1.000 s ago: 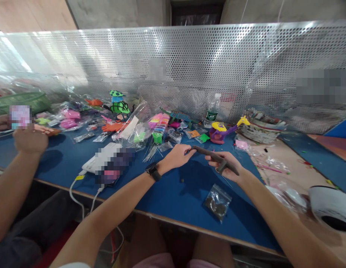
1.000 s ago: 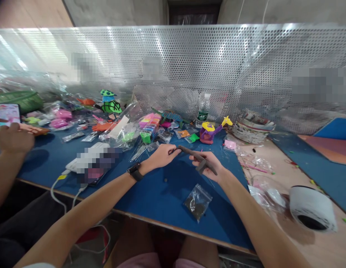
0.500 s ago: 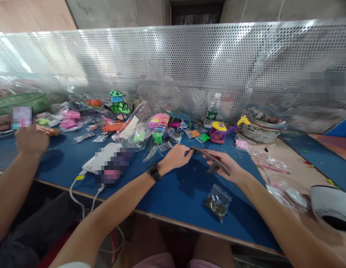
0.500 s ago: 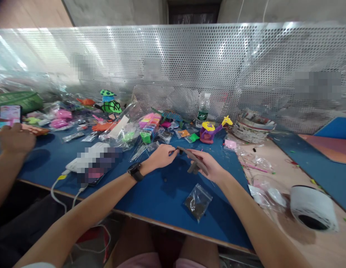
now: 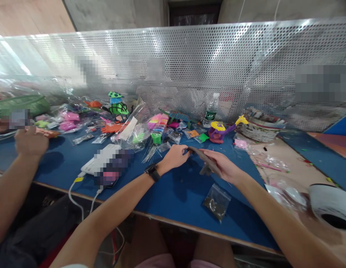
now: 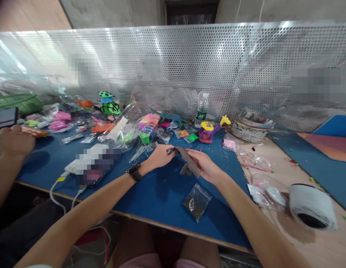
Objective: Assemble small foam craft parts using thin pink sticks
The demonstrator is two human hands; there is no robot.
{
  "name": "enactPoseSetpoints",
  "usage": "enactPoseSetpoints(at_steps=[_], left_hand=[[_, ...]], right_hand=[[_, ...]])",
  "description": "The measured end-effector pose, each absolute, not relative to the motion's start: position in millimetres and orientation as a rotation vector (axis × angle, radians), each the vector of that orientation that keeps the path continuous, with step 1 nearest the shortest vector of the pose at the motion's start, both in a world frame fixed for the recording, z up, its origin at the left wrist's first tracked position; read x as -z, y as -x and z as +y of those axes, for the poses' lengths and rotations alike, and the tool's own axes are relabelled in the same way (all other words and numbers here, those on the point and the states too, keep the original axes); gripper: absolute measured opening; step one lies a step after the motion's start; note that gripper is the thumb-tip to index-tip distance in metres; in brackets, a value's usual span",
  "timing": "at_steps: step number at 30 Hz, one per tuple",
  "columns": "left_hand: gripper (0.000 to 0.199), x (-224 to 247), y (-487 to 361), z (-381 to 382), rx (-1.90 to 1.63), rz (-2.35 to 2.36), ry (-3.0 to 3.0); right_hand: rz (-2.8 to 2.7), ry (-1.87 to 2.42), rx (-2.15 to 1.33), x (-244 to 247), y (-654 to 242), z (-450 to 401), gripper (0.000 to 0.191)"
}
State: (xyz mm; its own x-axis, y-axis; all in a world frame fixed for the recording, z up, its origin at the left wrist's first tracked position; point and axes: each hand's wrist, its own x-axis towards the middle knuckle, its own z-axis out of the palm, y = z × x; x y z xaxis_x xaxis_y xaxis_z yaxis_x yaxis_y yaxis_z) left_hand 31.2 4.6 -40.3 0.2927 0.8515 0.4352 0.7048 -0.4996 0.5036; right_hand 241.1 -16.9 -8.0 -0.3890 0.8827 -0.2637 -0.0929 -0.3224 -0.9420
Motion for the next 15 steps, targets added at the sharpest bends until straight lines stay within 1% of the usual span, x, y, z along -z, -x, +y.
enactPoseSetpoints(at_steps=[4,9,12,15], left_hand=[[0.021,41,-29,4,-1.015,1.405,-2.305],[0.025,42,-28,4,-1.003,1.438,-2.201],[0.020,40,-30,6,-1.022,1.415,-2.018],[0.015,40,-32,10,-1.047,1.334,-1.712]], right_hand=[[-1.133,1.202,-1.711,7,-239,-18,0.028],[-1.187,1.266,-1.562,13,-241,-13,0.039],[-1.254,1.330,-1.386,17,-243,-7,0.046],[-1.298,1.376,-1.253,21,-245,1,0.053]])
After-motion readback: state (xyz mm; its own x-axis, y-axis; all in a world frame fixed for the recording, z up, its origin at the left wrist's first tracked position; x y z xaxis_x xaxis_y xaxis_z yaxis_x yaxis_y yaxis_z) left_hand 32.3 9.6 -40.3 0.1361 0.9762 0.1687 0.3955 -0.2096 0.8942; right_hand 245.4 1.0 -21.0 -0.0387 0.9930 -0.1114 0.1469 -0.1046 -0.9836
